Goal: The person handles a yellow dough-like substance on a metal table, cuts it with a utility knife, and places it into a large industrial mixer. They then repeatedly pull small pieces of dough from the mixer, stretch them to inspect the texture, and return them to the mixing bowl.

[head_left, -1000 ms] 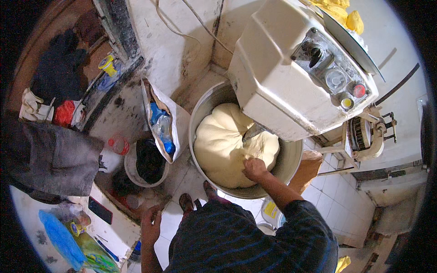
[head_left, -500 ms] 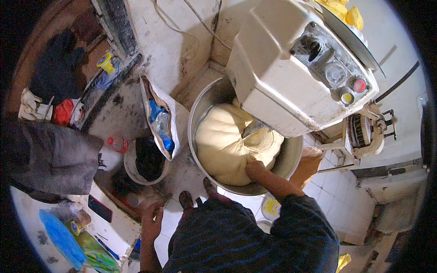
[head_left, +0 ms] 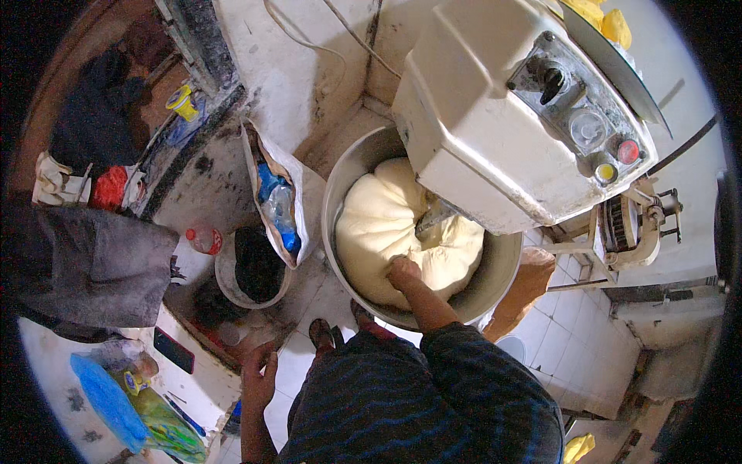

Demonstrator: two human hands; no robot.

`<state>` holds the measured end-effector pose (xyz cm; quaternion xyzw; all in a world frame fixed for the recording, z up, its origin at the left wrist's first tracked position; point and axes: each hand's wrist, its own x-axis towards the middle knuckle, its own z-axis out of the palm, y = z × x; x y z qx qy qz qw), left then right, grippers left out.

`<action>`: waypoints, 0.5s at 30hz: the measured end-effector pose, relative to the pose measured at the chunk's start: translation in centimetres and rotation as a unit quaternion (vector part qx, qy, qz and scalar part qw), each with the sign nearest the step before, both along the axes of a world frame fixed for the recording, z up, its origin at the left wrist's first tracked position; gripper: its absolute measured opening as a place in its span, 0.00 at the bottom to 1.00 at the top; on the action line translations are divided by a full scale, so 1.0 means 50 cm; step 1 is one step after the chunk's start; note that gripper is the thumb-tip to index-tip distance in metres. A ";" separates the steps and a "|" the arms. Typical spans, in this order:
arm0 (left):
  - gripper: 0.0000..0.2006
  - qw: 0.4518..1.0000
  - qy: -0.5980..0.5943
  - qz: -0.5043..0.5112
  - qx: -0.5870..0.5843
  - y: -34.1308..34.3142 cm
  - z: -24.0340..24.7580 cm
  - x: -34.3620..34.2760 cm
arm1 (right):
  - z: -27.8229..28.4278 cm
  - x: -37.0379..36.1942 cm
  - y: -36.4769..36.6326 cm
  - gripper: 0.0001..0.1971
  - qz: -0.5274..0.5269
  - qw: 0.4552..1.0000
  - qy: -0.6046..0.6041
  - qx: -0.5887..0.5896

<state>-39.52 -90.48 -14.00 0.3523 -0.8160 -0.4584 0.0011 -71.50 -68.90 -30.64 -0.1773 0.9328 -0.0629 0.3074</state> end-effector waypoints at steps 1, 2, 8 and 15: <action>0.14 1.000 0.001 -0.005 0.002 0.000 -0.002 0.000 | -0.005 -0.003 0.014 0.17 0.037 0.999 -0.006 0.033; 0.14 1.000 0.003 -0.009 0.004 -0.001 -0.007 0.001 | -0.013 -0.010 0.036 0.15 0.075 0.995 -0.011 0.067; 0.14 0.999 -0.002 -0.011 0.033 -0.011 -0.006 -0.011 | 0.118 -0.005 0.141 0.12 0.289 0.941 -0.027 0.175; 0.14 1.000 0.001 0.008 0.020 -0.022 -0.041 0.007 | 0.147 -0.021 0.000 0.25 0.161 0.981 0.086 0.066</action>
